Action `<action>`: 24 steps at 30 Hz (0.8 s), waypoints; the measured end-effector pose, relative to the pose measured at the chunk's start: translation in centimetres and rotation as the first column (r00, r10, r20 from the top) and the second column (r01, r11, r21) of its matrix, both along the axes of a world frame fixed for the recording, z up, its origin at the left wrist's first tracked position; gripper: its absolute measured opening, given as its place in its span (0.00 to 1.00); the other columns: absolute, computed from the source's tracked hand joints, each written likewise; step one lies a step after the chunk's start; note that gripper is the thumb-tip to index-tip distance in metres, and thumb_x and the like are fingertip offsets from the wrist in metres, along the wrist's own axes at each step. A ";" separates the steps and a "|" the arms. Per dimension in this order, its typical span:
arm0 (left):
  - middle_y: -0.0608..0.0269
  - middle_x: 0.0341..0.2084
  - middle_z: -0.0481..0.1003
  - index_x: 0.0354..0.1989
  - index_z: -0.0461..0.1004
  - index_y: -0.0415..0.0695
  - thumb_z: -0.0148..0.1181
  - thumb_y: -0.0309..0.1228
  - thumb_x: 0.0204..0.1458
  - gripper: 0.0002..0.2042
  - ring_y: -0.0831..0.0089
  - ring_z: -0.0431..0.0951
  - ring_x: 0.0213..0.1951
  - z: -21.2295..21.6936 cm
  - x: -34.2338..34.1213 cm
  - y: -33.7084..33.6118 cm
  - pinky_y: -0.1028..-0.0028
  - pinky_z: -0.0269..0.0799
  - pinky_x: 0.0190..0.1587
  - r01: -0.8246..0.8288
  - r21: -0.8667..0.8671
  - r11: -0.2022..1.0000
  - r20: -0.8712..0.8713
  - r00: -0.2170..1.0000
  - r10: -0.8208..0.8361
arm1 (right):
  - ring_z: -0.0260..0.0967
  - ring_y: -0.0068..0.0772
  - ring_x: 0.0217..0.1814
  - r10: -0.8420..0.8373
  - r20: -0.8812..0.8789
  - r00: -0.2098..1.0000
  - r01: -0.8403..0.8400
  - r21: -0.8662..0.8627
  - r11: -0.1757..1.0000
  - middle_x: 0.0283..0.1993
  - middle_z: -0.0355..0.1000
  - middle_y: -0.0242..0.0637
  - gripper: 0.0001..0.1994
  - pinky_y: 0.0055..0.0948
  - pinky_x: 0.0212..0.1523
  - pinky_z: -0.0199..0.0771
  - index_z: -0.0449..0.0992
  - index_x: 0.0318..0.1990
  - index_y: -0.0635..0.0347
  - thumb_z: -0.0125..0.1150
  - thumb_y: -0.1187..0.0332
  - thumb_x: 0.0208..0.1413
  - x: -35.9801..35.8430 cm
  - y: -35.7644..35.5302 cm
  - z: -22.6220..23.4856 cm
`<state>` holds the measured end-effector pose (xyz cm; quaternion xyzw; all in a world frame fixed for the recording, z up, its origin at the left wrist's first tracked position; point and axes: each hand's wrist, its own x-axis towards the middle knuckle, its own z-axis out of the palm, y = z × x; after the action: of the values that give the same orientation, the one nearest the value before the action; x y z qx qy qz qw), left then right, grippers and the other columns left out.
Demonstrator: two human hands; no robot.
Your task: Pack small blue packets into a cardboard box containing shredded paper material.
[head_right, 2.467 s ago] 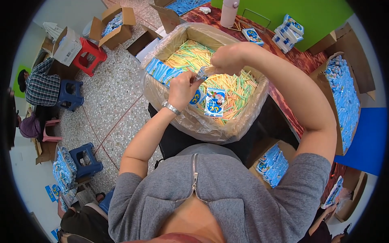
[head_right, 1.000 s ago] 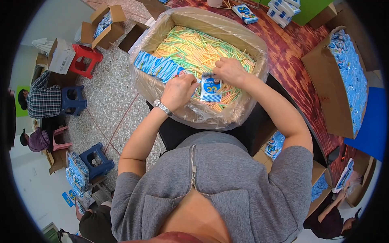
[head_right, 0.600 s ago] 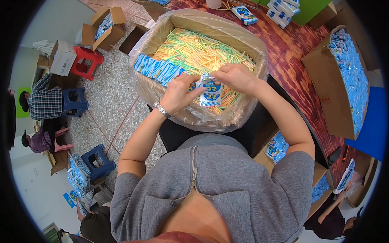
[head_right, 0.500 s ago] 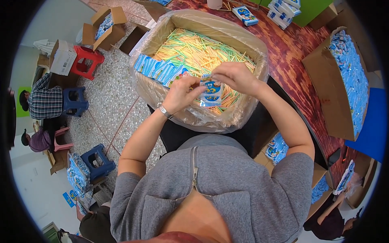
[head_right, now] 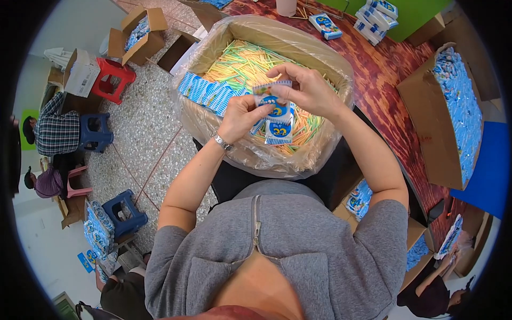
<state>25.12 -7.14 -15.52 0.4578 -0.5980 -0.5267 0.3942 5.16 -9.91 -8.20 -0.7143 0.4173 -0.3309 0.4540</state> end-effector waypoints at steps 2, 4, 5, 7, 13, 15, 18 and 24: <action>0.69 0.26 0.80 0.38 0.81 0.37 0.63 0.30 0.54 0.09 0.89 0.73 0.27 0.7 0.2 0.0 0.82 0.70 0.28 0.143 0.062 0.988 0.011 0.989 -0.144 | 0.71 0.16 0.33 0.018 0.005 1.000 -0.019 0.106 0.994 0.31 0.75 0.32 0.06 0.21 0.32 0.72 0.76 0.38 0.64 0.62 0.72 0.56 0.1 -0.4 0.1; 0.66 0.21 0.79 0.34 0.81 0.37 0.66 0.32 0.51 0.09 0.87 0.73 0.24 0.2 0.1 -0.1 0.80 0.70 0.26 0.100 0.038 0.994 0.033 0.994 -0.101 | 0.72 0.18 0.32 0.043 -0.306 0.951 -0.079 -0.107 0.991 0.30 0.75 0.34 0.06 0.24 0.31 0.72 0.77 0.37 0.64 0.64 0.71 0.54 0.1 -0.8 0.2; 0.64 0.17 0.78 0.30 0.82 0.38 0.68 0.34 0.49 0.10 0.86 0.73 0.20 0.3 0.1 -0.2 0.78 0.69 0.24 0.060 0.016 0.998 0.056 0.997 -0.061 | 0.72 0.18 0.32 0.044 -0.307 0.951 -0.080 -0.107 0.991 0.30 0.75 0.34 0.06 0.24 0.31 0.72 0.77 0.37 0.64 0.64 0.71 0.54 0.0 -0.8 0.3; 0.64 0.17 0.77 0.27 0.81 0.38 0.70 0.35 0.47 0.11 0.85 0.72 0.20 0.7 0.3 -0.2 0.78 0.69 0.24 0.048 0.009 0.999 0.060 0.997 -0.048 | 0.73 0.20 0.32 0.089 -0.290 0.953 -0.173 -0.279 0.945 0.28 0.75 0.36 0.06 0.26 0.31 0.71 0.77 0.35 0.64 0.64 0.71 0.54 0.0 -0.8 0.6; 0.66 0.15 0.74 0.19 0.72 0.41 0.75 0.34 0.40 0.15 0.83 0.71 0.20 0.2 0.9 -0.3 0.78 0.68 0.23 -0.078 -0.119 0.990 0.046 0.995 0.084 | 0.74 0.24 0.39 0.212 -0.081 0.974 -0.226 -0.280 0.933 0.38 0.76 0.36 0.10 0.26 0.37 0.74 0.76 0.44 0.66 0.60 0.74 0.56 0.6 -0.8 0.3; 0.67 0.15 0.73 0.18 0.70 0.42 0.75 0.33 0.40 0.16 0.83 0.71 0.20 0.5 1.2 -0.1 0.79 0.68 0.24 -0.108 -0.136 0.985 0.069 0.991 0.118 | 0.74 0.25 0.39 0.217 0.125 0.968 -0.208 -0.081 0.975 0.40 0.76 0.36 0.11 0.26 0.38 0.74 0.76 0.46 0.66 0.58 0.73 0.58 0.2 -1.6 -0.3; 0.69 0.18 0.73 0.21 0.69 0.42 0.75 0.32 0.41 0.16 0.85 0.70 0.21 0.9 1.3 0.5 0.81 0.67 0.24 -0.209 -0.103 0.973 -0.029 0.978 0.207 | 0.73 0.25 0.38 0.004 0.227 0.974 -0.044 0.172 0.984 0.38 0.76 0.35 0.11 0.26 0.38 0.74 0.76 0.46 0.65 0.53 0.69 0.61 -0.6 -4.5 -2.2; 0.71 0.18 0.72 0.23 0.68 0.41 0.74 0.30 0.42 0.16 0.87 0.68 0.21 0.3 1.8 0.6 0.83 0.65 0.23 -0.259 -0.047 0.965 -0.099 0.962 0.253 | 0.75 0.53 0.43 -0.133 -0.743 0.656 0.043 -0.139 0.989 0.40 0.77 0.49 0.13 0.46 0.45 0.73 0.81 0.38 0.59 0.55 0.63 0.51 -0.1 -10.2 -11.5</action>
<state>26.89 -6.58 -15.17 0.4945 -0.5302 -0.4741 0.4996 5.10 -20.07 -19.75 -0.7896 0.5826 -0.0513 0.1856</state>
